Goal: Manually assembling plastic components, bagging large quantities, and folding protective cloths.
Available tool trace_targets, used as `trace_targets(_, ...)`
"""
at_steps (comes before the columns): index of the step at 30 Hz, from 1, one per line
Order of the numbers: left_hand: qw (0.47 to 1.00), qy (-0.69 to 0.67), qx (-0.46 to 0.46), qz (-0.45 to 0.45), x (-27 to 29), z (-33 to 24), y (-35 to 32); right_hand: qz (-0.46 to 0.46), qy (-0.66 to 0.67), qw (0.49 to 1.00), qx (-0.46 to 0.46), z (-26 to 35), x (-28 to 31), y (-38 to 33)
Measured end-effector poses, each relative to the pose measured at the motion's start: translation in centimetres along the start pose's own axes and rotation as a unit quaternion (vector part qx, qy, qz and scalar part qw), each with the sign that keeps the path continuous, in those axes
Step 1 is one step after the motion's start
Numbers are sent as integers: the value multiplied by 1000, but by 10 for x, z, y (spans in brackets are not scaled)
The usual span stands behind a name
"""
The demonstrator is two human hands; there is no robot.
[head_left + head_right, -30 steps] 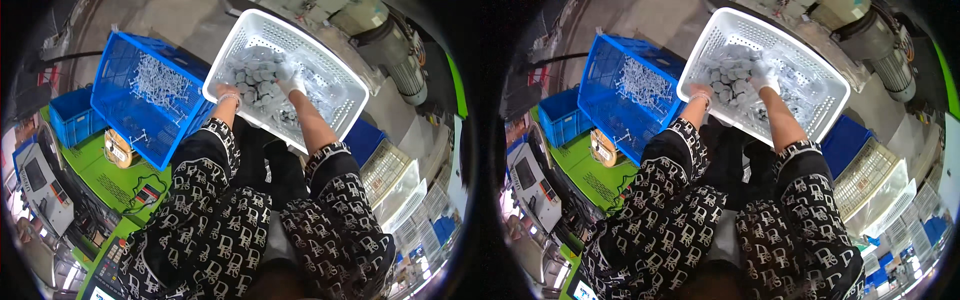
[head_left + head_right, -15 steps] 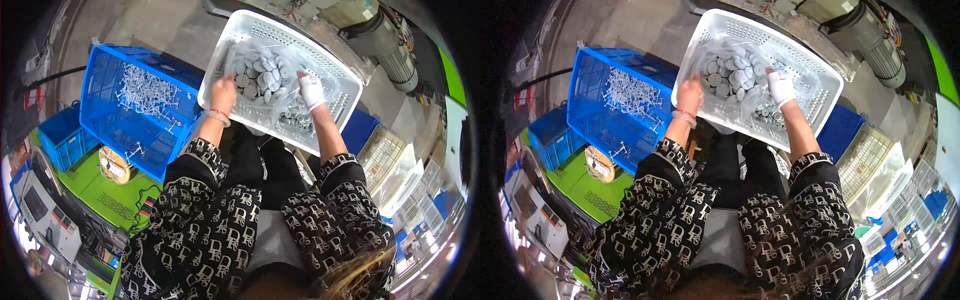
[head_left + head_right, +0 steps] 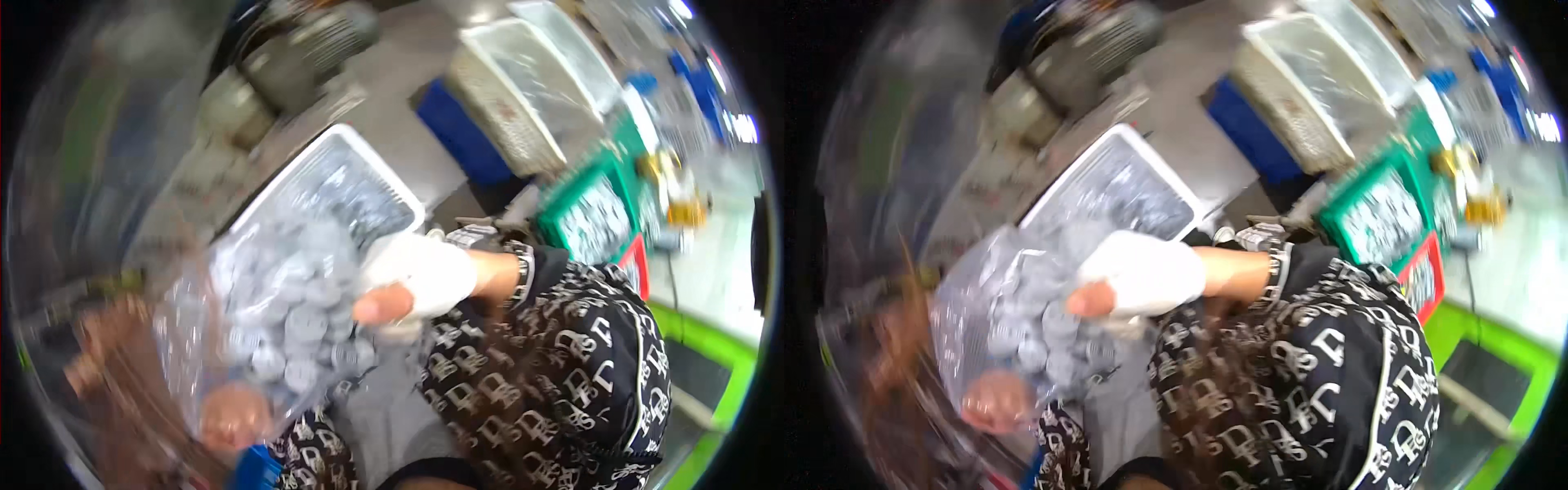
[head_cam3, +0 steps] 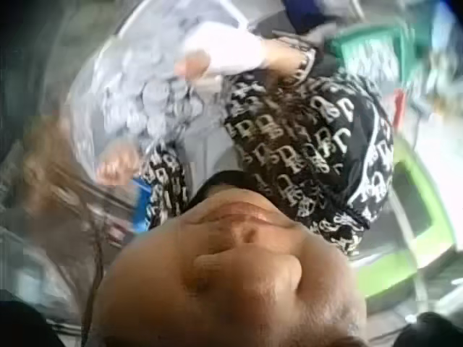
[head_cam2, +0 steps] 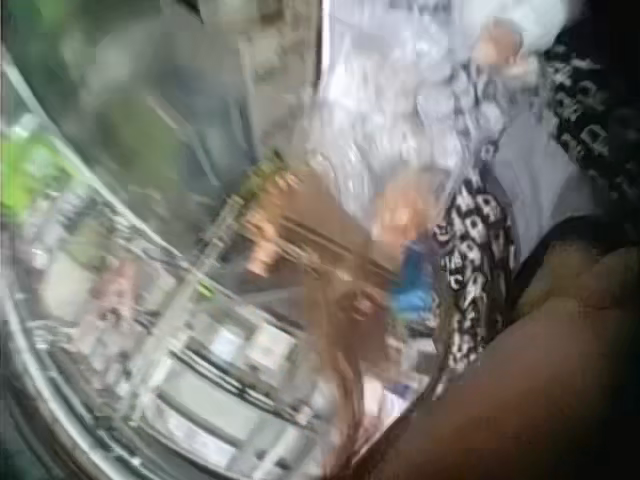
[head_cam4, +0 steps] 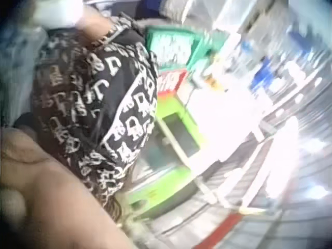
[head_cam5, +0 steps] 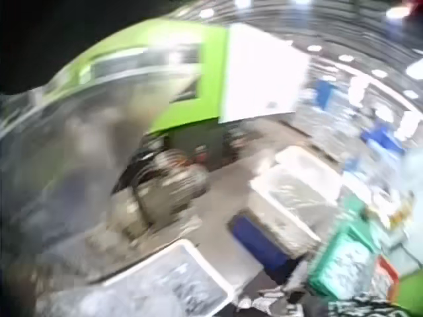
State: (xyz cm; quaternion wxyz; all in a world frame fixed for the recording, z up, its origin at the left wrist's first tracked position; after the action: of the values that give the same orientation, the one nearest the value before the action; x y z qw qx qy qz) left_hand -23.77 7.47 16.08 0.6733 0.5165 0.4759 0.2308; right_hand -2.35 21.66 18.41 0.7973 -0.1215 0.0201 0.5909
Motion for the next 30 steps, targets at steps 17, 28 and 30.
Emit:
trace_targets(17, 979, -96, 175, -51, 272, 208, 295, -404, 173, 797, 415, 79, 100, -342)
trace_targets(28, 958, -125, 251, -63, 421, 292, 418, -474, 189, 649, 564, 114, 172, -489)
trace_targets(30, 948, -169, 259, -69, 469, 313, 440, -468, 188, 625, 596, 118, 204, -515)
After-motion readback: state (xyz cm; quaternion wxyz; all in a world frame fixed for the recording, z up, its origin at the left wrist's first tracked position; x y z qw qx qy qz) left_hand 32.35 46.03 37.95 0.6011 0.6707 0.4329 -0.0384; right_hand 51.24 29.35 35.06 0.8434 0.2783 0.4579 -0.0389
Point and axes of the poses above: each hand's wrist, its own y-axis towards the middle knuckle, its own x-axis out of the back of the hand, z = x × y, the point moved 4 cm from there along y, towards the middle knuckle, and after that the axes turned 8 degrees about -x, right-handed, at the moved point
